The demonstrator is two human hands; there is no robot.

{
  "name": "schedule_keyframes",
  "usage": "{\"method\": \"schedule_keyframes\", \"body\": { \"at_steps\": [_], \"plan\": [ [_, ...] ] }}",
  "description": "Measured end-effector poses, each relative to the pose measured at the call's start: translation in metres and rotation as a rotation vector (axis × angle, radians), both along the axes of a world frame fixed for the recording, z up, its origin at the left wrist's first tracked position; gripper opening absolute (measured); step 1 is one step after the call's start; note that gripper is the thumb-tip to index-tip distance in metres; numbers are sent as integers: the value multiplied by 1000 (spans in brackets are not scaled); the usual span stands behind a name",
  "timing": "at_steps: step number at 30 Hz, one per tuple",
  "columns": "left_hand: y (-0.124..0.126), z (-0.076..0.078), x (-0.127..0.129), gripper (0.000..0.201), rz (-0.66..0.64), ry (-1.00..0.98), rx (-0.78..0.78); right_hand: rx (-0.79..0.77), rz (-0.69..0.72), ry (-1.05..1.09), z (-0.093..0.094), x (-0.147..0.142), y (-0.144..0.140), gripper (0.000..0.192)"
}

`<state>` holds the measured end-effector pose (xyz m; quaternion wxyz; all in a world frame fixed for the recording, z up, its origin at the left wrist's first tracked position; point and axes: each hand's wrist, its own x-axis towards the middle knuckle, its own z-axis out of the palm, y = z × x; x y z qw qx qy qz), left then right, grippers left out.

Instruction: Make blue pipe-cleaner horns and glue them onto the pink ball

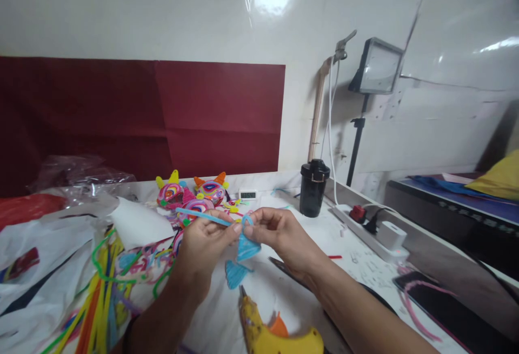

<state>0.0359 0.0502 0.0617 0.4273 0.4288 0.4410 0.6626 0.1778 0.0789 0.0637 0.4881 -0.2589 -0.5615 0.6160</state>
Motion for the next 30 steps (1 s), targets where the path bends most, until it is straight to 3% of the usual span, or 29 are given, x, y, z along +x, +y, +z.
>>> {"method": "schedule_keyframes", "body": {
  "at_steps": [8, 19, 30],
  "plan": [
    [-3, 2, 3, 29, 78, 40, 46, -34, -60, 24, 0, -3, -3, 33],
    [-3, 12, -6, 33, 117, 49, 48, 104, -68, -21, 7, -17, -1, 28],
    [-5, 17, -15, 38, 67, 49, 47, 120, 67, -17, 11, -21, 6, 29]
  ]
}}
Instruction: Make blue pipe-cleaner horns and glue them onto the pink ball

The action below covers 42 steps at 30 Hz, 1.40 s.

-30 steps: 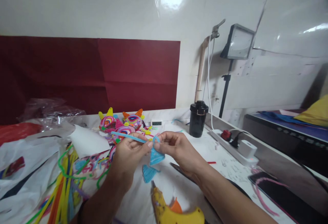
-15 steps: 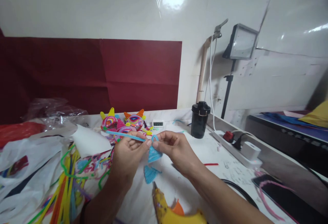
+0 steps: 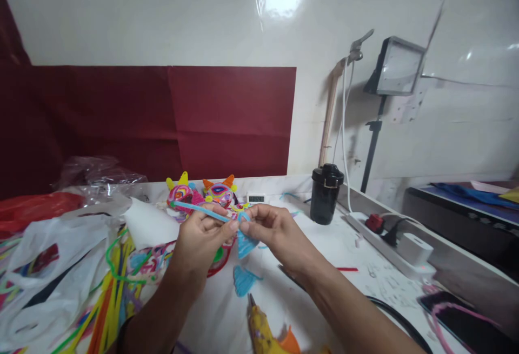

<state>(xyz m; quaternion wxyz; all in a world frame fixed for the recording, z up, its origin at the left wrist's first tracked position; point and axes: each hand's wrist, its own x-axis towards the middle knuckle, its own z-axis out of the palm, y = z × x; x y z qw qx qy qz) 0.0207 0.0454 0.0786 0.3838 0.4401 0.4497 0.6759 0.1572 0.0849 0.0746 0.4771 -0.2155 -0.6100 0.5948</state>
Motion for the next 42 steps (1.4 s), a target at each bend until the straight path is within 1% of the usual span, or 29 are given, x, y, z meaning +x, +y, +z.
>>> {"method": "schedule_keyframes", "body": {
  "at_steps": [4, 8, 13, 16, 22, 27, 30, 32, 37, 39, 41, 42],
  "plan": [
    [-1, 0, -1, 41, -79, -23, -30, -5, 50, 18, -1, 4, 2, 29],
    [-5, 3, -2, 37, -133, -32, -44, -2, 90, 43, 0, 5, 2, 27],
    [-4, 3, -3, 37, -176, -68, -66, 2, 93, 33, 2, 6, 0, 27],
    [-2, 1, -3, 39, -198, -89, -72, 5, 96, 20, 3, 6, 0, 28],
    [3, -5, -4, 31, -300, -80, -47, 22, 148, 33, -1, 7, 4, 26],
    [7, -9, -5, 42, -312, -135, -101, 42, 177, -9, -4, 9, 6, 28],
    [8, -11, -5, 42, -318, -134, -108, 44, 153, -30, -6, 9, 7, 30],
    [11, -12, -5, 36, -286, -103, -97, 26, 120, -28, -6, 7, 7, 30],
    [15, -15, -3, 20, -110, 49, -36, -11, 21, 8, -8, 3, 9, 31],
    [14, -15, -2, 13, -13, 147, 11, -20, -12, 2, -8, 2, 10, 33],
    [10, -13, -1, 5, 76, 283, 84, -20, -23, -6, -7, 2, 10, 33],
    [7, -12, 0, 5, 103, 363, 118, -17, -22, -11, -7, 2, 10, 33]
  ]
}}
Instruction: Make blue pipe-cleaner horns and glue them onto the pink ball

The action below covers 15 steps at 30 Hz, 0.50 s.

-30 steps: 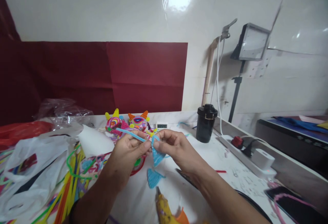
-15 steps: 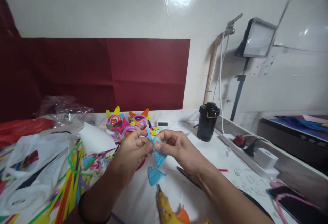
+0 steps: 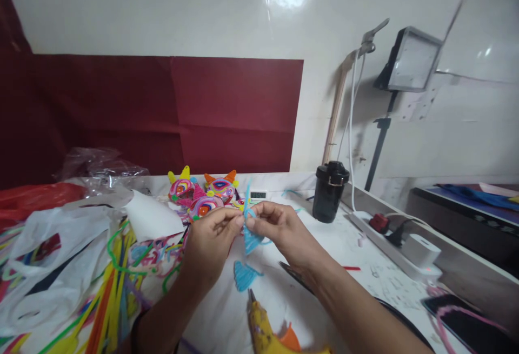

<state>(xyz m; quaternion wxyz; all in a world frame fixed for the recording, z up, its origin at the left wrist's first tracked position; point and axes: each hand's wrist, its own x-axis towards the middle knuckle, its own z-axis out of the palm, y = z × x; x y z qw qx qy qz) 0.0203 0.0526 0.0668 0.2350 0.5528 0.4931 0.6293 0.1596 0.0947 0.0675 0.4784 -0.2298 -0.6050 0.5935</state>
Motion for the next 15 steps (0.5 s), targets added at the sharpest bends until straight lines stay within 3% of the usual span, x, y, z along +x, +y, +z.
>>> {"method": "schedule_keyframes", "body": {
  "at_steps": [6, 15],
  "plan": [
    [-9, 3, 1, 15, 136, 432, 121, 14, 17, -31, 3, 2, -4, 32],
    [-9, 5, 1, 24, 151, 653, 91, 41, -14, -80, 3, 3, -3, 33]
  ]
}}
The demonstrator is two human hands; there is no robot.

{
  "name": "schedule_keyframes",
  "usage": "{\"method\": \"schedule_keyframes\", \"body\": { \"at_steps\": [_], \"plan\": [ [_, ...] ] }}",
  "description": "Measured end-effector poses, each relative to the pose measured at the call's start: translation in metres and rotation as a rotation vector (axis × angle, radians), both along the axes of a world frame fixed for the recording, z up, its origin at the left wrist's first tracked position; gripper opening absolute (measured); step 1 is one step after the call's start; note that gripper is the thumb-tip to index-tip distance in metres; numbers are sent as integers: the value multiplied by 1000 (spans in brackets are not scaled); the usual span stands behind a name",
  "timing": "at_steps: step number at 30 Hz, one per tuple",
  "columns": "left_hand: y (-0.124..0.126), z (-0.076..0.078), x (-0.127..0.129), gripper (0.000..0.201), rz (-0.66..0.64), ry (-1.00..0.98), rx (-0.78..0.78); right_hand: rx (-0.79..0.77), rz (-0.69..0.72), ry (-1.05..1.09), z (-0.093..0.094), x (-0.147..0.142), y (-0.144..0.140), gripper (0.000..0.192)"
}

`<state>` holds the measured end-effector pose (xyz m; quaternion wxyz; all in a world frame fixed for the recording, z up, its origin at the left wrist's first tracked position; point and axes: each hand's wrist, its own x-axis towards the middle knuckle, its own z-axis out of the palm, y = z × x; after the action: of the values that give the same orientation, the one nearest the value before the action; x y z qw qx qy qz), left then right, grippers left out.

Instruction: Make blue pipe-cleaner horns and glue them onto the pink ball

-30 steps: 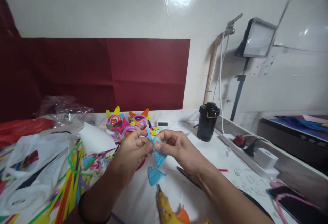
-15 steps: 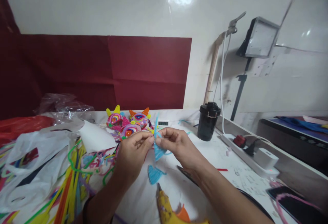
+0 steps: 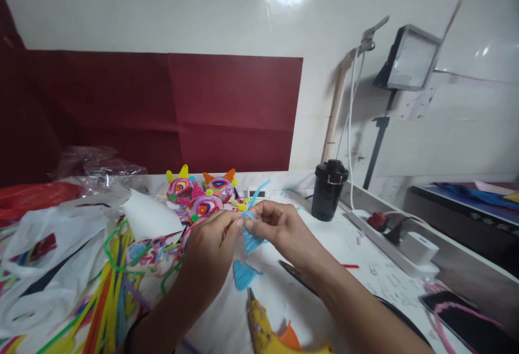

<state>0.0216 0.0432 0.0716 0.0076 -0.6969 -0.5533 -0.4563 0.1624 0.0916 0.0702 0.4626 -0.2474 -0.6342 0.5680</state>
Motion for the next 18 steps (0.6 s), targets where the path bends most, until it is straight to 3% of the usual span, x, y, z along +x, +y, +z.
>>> {"method": "schedule_keyframes", "body": {
  "at_steps": [11, 18],
  "plan": [
    [-1, 6, -4, 24, -37, 39, -88, 141, 57, -50, -6, 5, 3, 27],
    [-1, 5, -4, 22, -11, 60, -46, 100, 49, 12, -5, 2, 4, 33]
  ]
}}
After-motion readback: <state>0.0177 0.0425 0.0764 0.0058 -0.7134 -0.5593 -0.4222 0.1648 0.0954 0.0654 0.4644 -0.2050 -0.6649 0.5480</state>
